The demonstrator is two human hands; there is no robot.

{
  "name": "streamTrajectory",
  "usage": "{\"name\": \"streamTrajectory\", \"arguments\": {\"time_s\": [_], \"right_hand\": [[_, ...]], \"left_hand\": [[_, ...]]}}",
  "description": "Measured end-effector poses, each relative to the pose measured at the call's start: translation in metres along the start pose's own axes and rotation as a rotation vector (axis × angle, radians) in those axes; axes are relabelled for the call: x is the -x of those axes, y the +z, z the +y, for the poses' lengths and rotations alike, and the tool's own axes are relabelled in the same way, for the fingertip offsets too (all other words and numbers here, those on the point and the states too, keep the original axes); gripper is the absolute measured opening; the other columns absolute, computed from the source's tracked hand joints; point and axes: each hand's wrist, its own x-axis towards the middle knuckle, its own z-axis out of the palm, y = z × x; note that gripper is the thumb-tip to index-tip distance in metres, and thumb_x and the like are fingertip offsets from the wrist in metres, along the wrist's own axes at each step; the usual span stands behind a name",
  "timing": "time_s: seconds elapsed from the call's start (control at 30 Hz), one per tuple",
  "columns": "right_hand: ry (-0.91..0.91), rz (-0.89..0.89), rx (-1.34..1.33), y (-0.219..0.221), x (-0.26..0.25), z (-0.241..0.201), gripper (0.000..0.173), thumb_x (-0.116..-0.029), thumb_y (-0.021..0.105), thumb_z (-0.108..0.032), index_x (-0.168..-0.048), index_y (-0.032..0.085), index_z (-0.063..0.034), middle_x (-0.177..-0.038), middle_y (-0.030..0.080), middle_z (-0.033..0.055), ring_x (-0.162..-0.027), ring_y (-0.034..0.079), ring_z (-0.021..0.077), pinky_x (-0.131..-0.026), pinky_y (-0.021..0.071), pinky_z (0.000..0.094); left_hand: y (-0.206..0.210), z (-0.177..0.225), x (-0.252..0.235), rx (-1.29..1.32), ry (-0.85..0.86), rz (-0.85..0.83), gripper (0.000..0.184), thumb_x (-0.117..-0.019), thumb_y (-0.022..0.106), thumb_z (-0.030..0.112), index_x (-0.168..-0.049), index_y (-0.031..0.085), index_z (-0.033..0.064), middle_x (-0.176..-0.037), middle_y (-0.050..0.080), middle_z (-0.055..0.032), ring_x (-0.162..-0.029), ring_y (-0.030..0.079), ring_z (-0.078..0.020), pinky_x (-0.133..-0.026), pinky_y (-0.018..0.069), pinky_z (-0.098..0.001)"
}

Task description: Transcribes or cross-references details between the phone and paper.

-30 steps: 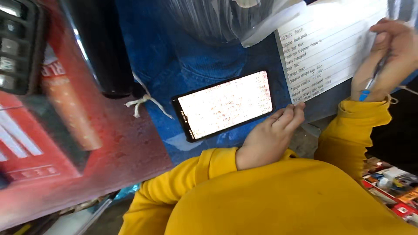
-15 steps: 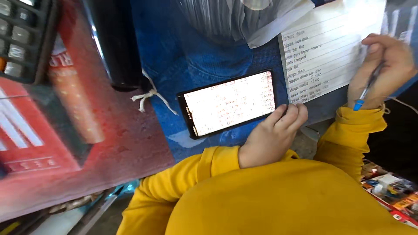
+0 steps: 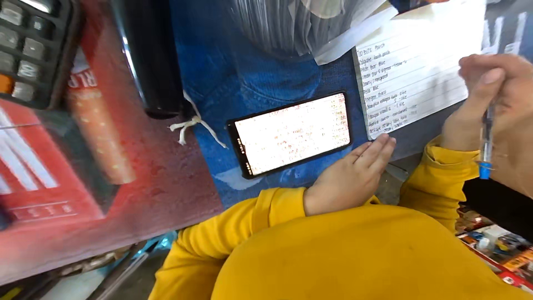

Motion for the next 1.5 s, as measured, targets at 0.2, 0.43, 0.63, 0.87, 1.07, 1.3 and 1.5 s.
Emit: {"name": "streamTrajectory", "arguments": {"time_s": [0.2, 0.43, 0.63, 0.87, 1.07, 1.3, 1.5], "right_hand": [[0.120, -0.024, -0.283, -0.002, 0.003, 0.002, 0.030, -0.1113, 0.036, -0.023, -0.133, 0.046, -0.0058, -0.120, 0.069, -0.0073, -0.104, 0.073, 0.0119, -0.081, 0.0639, 0.0328], [0.399, 0.008, -0.423, -0.001, 0.001, -0.013, 0.031, -0.1089, 0.026, -0.016, -0.135, 0.034, -0.0022, -0.121, 0.063, -0.0015, -0.095, 0.072, 0.0132, -0.078, 0.0625, 0.0306], [0.482, 0.061, -0.487, 0.007, -0.006, 0.000, 0.040, -0.1114, 0.019, -0.026, -0.144, 0.026, -0.0040, -0.117, 0.065, -0.0044, -0.084, 0.071, 0.0113, -0.068, 0.0601, 0.0257], [0.193, -0.040, -0.349, 0.000, -0.003, 0.003, 0.017, -0.1097, 0.044, -0.021, -0.103, 0.060, -0.0197, -0.098, 0.064, -0.0179, -0.084, 0.065, -0.0039, -0.072, 0.0562, 0.0163], [0.215, -0.178, -0.665, 0.006, -0.006, -0.024, 0.042, -0.1069, 0.050, -0.043, -0.070, 0.062, -0.0256, -0.074, 0.062, -0.0179, -0.059, 0.061, -0.0048, -0.052, 0.0533, 0.0126], [0.230, 0.018, -0.480, 0.026, 0.005, -0.021, 0.040, -0.1052, 0.052, -0.020, -0.065, 0.053, -0.0251, -0.056, 0.051, -0.0204, -0.047, 0.049, -0.0099, -0.044, 0.0410, 0.0095], [0.275, 0.064, -0.427, 0.026, 0.007, -0.020, 0.042, -0.1042, 0.050, -0.015, -0.063, 0.052, -0.0247, -0.055, 0.052, -0.0196, -0.046, 0.049, -0.0089, -0.044, 0.0411, 0.0103]], "left_hand": [[0.000, 0.001, -0.001, 0.028, -0.029, -0.013, 0.037, -0.1021, 0.044, 0.000, -0.134, 0.061, -0.0049, -0.151, 0.052, -0.0180, -0.143, 0.047, -0.0281, -0.116, 0.0366, -0.0341], [0.003, 0.003, -0.001, 0.135, -0.066, 0.025, 0.036, -0.1010, 0.046, 0.000, -0.132, 0.062, -0.0060, -0.148, 0.055, -0.0184, -0.141, 0.050, -0.0279, -0.114, 0.0386, -0.0340], [-0.001, 0.002, -0.002, 0.201, -0.072, -0.050, 0.038, -0.1025, 0.043, 0.001, -0.136, 0.058, -0.0079, -0.151, 0.052, -0.0198, -0.143, 0.047, -0.0301, -0.116, 0.0369, -0.0354], [0.001, 0.002, 0.000, 0.180, -0.083, -0.009, 0.037, -0.0995, 0.045, -0.003, -0.133, 0.060, -0.0086, -0.149, 0.054, -0.0184, -0.140, 0.050, -0.0302, -0.112, 0.0415, -0.0354], [0.005, 0.003, 0.002, 0.127, -0.080, 0.064, 0.035, -0.0965, 0.048, -0.006, -0.127, 0.063, -0.0082, -0.144, 0.059, -0.0182, -0.134, 0.057, -0.0301, -0.107, 0.0453, -0.0353], [0.001, 0.002, 0.002, 0.069, -0.048, 0.045, 0.036, -0.0955, 0.047, -0.008, -0.128, 0.063, -0.0095, -0.143, 0.060, -0.0192, -0.134, 0.057, -0.0307, -0.106, 0.0461, -0.0357], [0.005, 0.002, 0.002, 0.098, -0.059, 0.083, 0.034, -0.0959, 0.047, -0.008, -0.126, 0.063, -0.0096, -0.141, 0.061, -0.0198, -0.133, 0.058, -0.0312, -0.106, 0.0463, -0.0358]]}}
